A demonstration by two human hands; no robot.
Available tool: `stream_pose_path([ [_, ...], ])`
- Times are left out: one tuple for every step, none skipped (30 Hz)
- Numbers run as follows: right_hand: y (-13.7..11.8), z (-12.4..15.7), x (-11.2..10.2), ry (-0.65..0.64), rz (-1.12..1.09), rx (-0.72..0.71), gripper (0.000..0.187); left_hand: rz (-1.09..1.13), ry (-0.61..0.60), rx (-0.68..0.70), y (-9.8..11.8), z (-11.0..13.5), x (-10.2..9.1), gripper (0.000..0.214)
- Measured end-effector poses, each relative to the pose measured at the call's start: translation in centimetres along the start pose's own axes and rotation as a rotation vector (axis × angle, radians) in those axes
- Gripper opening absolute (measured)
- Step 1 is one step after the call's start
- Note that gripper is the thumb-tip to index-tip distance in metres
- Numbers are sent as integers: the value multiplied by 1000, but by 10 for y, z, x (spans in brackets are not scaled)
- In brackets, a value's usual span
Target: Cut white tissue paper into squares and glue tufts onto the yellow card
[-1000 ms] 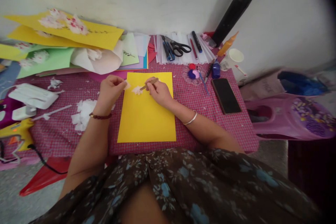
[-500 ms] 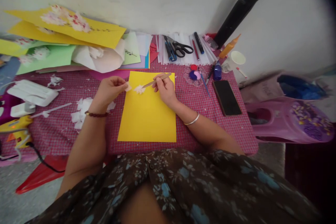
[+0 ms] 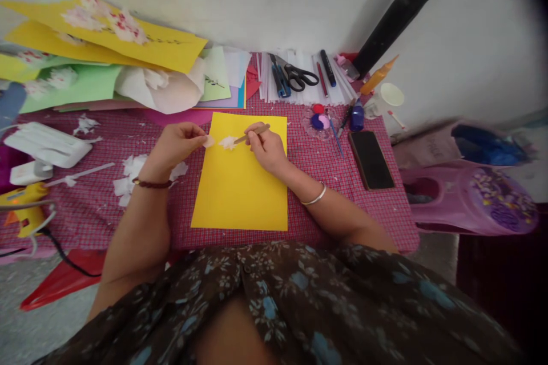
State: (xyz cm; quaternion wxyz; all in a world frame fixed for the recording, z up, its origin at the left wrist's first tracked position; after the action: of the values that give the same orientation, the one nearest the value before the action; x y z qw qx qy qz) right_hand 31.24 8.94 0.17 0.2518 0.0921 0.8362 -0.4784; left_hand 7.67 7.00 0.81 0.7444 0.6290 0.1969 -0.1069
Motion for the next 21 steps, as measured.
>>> stream_pose_path([
  [1,-1,0,0,22,2,38,19,-17,-7,1,1,2,21],
  [2,-2,0,-6,41,6,39,35,-37,-9,2,2,4,21],
  [3,-3,1,-16,58,13,39,47,-59,-6,4,3,7,21],
  [5,-3,2,-26,72,20,40,54,-80,1,6,3,10,21],
  [6,-4,3,-36,81,27,40,59,-103,10,8,4,13,21],
  [7,-5,4,-42,85,32,40,62,-126,18,9,5,18,20],
  [7,-5,5,-44,80,35,40,64,-147,23,11,5,22,20],
  [8,-6,5,-43,66,35,40,63,-166,24,11,6,27,19],
  [10,-7,6,-40,44,37,40,58,-181,23,12,6,32,19],
  [11,-7,6,-31,14,40,39,50,-189,27,12,6,36,18],
  [13,-8,5,-17,-22,49,39,39,-187,38,12,7,40,18],
  [16,-9,4,2,-63,65,39,27,-175,55,13,6,43,17],
  [19,-9,3,25,-108,88,39,12,-155,74,13,6,45,17],
  [21,-9,2,53,-155,116,40,-2,-130,91,13,5,46,16],
  [24,-9,0,83,-204,144,40,-14,-107,103,13,4,46,15],
  [25,-8,-2,113,-250,167,41,-23,-88,108,13,3,47,13],
  [25,-7,-4,136,-289,181,42,-28,-75,108,12,2,47,12],
  [24,-6,-5,149,-319,184,43,-30,-64,104,12,1,47,11],
  [22,-4,-5,149,-335,178,44,-29,-55,102,12,1,46,10],
  [19,-3,-5,133,-336,165,45,-29,-49,101,12,1,46,10],
  [17,-2,-3,106,-323,149,46,-29,-45,103,13,1,46,9],
])
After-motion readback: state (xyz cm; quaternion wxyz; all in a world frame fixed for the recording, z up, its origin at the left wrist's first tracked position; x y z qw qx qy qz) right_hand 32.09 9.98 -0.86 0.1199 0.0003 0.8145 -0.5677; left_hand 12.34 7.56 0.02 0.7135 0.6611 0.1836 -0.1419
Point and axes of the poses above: each hand's wrist, its own z-axis away from the middle knuckle, its own x-axis out of the palm, y = z × x, the point moved 7 cm from there along -z, towards the middle knuckle, and after that the axes turned 11 degrees about z, right-handed, at the moved point
